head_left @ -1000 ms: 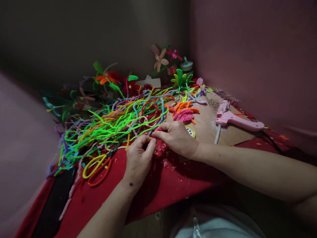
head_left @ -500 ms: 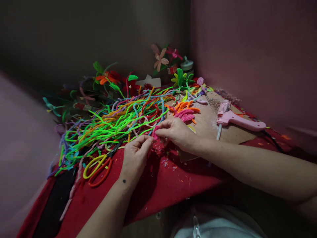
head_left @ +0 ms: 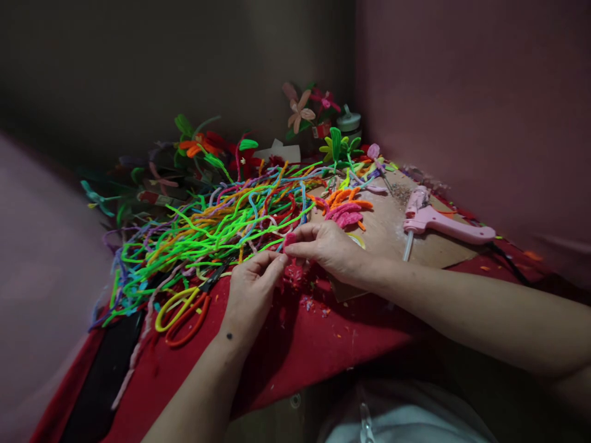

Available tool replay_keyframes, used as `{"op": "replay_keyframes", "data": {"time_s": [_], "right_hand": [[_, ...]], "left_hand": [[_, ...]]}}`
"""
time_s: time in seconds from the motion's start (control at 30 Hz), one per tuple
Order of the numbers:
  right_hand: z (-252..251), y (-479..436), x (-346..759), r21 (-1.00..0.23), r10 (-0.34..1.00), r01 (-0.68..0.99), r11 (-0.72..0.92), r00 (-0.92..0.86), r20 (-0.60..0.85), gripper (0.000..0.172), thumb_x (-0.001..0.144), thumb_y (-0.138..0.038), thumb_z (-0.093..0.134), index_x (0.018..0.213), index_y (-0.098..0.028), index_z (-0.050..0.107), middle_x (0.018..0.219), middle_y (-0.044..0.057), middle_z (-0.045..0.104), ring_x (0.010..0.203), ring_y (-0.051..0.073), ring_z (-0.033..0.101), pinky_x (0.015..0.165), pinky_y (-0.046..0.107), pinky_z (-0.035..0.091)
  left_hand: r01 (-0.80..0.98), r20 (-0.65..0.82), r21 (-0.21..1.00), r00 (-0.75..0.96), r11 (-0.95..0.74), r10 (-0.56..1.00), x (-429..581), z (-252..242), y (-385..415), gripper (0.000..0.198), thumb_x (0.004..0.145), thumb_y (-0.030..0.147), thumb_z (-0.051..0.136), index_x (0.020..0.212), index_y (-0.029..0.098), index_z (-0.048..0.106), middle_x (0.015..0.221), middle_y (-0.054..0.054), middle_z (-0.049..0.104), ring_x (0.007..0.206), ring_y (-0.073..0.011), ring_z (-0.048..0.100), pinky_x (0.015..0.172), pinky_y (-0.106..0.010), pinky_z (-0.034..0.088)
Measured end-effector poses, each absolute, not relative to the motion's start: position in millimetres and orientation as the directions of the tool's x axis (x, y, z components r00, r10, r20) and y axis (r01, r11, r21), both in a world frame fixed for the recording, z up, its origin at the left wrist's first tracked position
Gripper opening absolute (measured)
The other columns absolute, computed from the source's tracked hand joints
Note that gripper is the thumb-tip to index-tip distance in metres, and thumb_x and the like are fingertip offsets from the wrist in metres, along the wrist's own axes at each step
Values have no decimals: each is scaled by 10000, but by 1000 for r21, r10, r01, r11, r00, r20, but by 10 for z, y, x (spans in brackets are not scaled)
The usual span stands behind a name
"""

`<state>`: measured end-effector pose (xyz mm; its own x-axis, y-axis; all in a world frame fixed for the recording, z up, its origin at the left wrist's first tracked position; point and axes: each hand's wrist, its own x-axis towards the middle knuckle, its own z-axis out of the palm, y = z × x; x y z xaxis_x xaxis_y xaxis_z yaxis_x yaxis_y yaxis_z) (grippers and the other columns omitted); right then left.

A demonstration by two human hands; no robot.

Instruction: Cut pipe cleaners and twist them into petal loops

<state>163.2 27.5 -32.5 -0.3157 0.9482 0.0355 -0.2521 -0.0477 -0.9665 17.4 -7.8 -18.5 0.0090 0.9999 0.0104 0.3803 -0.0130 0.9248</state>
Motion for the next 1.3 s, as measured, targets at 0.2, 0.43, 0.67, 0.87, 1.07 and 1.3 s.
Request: {"op": "replay_keyframes", "data": {"time_s": [0.2,0.43,0.67,0.87,1.07,1.3], "right_hand": [[-314,286,1638,-963,976,-265,-50,-218,9,97,681,-159,631,609,-121,578,495,-37,531,444,51,451,433,182,333],[-296,268,1641,-948,964,-307,-89,-264,-5,75,681,-166,646,654,-126,588,508,-45,533,431,53,453,429,188,341],[-341,282,1630,-958,938,-263,-112,-347,-15,65,696,-143,645,658,-120,598,497,-46,521,417,48,437,418,182,320],[-374,287,1599,-898,933,-376,-228,-347,-91,87,707,-93,631,644,-116,577,503,-47,537,400,40,446,403,170,323],[-343,267,1596,-889,938,-399,-224,-334,-87,77,735,-112,618,670,-121,579,493,-52,536,387,37,443,400,164,322],[-245,250,1617,-853,945,-455,-256,-302,-122,160,737,-211,666,664,-130,549,467,-69,499,388,39,426,400,172,318]], "left_hand": [[205,-74,978,120,48,990,94,-248,0,314,780,326,618,536,142,544,531,29,484,535,-72,391,564,-211,322],[90,-198,978,160,186,967,95,-216,-8,186,740,303,669,659,139,632,528,27,506,506,-61,403,521,-196,302],[92,-238,970,180,225,954,82,-230,12,165,728,295,685,690,146,624,537,35,500,490,-49,393,494,-185,291],[145,-174,978,146,153,974,145,-235,-30,162,723,278,693,677,145,612,572,34,509,531,-55,421,518,-181,325],[111,-224,972,174,207,959,145,-227,-25,172,747,309,676,721,154,605,558,40,510,500,-49,423,492,-171,326],[75,-266,964,211,255,941,110,-190,6,166,750,295,677,736,152,592,588,29,576,435,-26,409,424,-143,289]]}}
